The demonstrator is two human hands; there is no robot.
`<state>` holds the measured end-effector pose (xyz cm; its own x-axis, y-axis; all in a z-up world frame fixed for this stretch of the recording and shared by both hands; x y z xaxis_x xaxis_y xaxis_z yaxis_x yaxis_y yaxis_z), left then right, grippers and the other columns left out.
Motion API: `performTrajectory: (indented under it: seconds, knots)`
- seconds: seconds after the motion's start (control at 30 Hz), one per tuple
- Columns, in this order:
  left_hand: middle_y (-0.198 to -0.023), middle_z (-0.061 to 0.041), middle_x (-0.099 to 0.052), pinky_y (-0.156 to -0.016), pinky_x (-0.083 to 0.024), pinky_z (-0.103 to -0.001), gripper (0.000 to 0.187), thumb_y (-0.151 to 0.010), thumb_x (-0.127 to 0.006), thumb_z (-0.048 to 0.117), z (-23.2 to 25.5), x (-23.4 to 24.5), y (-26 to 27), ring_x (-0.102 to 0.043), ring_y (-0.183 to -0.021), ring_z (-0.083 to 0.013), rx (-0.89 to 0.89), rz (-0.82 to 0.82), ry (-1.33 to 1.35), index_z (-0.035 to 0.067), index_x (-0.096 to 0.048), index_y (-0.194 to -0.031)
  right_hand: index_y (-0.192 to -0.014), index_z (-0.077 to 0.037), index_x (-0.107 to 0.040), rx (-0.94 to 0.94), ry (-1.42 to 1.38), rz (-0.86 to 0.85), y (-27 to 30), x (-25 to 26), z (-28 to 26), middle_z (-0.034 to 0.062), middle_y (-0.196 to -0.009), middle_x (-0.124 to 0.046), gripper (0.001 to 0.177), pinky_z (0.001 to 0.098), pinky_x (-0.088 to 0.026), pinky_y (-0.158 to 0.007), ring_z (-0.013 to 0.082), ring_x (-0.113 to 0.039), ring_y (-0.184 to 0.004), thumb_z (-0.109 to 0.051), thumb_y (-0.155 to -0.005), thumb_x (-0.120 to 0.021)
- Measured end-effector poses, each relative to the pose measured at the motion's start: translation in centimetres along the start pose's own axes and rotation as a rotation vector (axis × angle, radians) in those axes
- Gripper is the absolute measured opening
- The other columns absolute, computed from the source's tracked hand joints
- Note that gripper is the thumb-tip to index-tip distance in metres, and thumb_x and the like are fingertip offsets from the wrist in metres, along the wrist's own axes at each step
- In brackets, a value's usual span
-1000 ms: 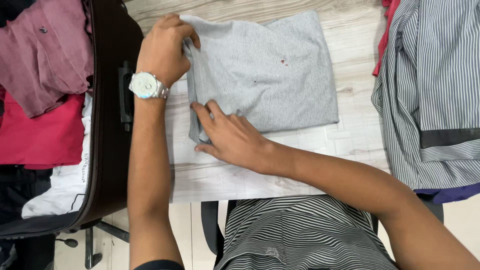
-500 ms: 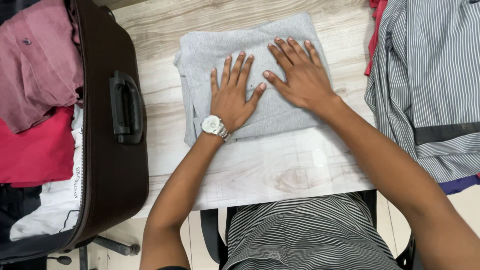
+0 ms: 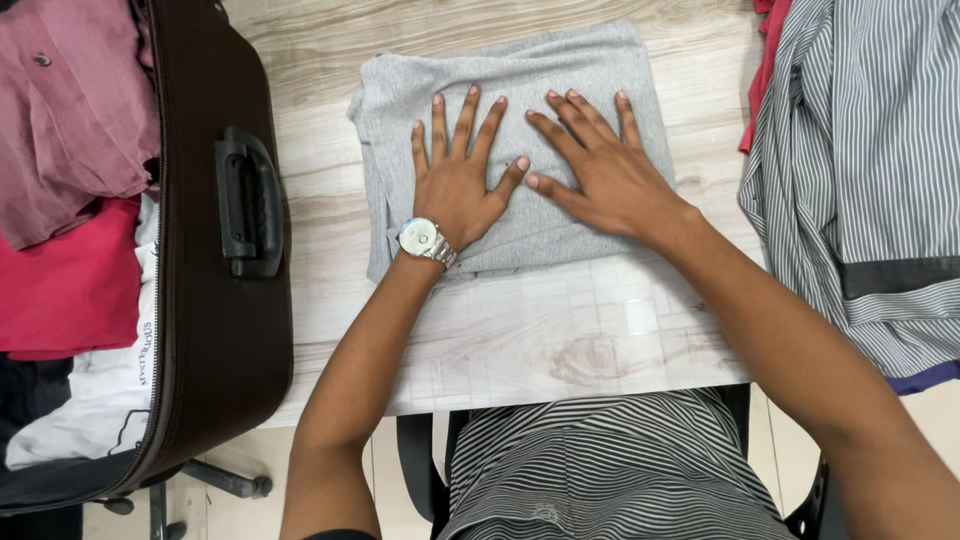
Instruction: The person folds a grey t-shirt and then a striped button-down shirt by hand on a wooden surface before placing them into a suitcase.
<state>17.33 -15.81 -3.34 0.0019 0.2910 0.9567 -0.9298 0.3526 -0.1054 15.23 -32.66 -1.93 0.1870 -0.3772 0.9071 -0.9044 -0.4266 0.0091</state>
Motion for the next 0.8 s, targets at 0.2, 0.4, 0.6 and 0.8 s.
performTrajectory:
  seconds: [0.2,0.4,0.6,0.8]
  knots:
    - [-0.168,-0.006,-0.02,-0.118,-0.014,-0.07,0.078,-0.093,-0.041,0.077,-0.6,1.4,0.4,-0.015,-0.153,-0.0452,0.119,-0.048,-0.12,0.037,-0.029,-0.16,-0.159,-0.029,-0.032,0.007,0.176,0.049,0.0,1.6,3.0,0.0179,-0.165,-0.017,0.096,0.0648,0.014,-0.112,0.0343,-0.007,-0.152,-0.086,-0.083,-0.04]
    - [-0.148,-0.016,-0.051,-0.095,-0.038,-0.056,0.069,-0.096,-0.051,0.066,0.2,3.9,0.9,-0.052,-0.111,-0.0406,0.162,0.174,-0.229,0.022,-0.053,-0.15,-0.156,-0.011,-0.045,-0.185,0.214,0.398,1.7,5.5,6.4,0.0201,-0.169,-0.038,0.082,0.0711,0.007,-0.126,0.0354,-0.025,-0.163,-0.074,-0.105,-0.038]
    - [-0.129,-0.012,-0.063,-0.106,-0.038,-0.048,0.057,-0.107,-0.049,0.055,-0.8,3.4,1.3,-0.055,-0.114,-0.0315,0.275,-0.027,-0.116,0.011,-0.062,-0.141,-0.155,-0.018,-0.041,0.059,0.062,0.067,1.4,1.0,0.8,0.015,-0.16,-0.037,0.085,0.0689,0.012,-0.117,0.0309,-0.024,-0.153,-0.075,-0.092,-0.045]
    - [-0.137,-0.012,-0.056,-0.095,-0.038,-0.051,0.054,-0.092,-0.062,0.054,-0.3,4.8,2.3,-0.052,-0.117,-0.0417,-0.098,0.582,-0.419,0.019,-0.064,-0.134,-0.16,-0.03,-0.032,0.051,0.142,0.029,0.8,1.1,3.5,0.0164,-0.167,-0.015,0.093,0.0679,0.017,-0.112,0.0359,-0.004,-0.154,-0.083,-0.085,-0.043]
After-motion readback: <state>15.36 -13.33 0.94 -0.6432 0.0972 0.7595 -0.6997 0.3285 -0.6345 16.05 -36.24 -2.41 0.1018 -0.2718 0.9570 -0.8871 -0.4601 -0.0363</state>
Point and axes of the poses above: each hand's wrist, its own y-axis away from the middle knuckle, its own x-axis out of the back of the hand, z = x × y, the point moved 6 cm from there along -y, towards the middle knuckle
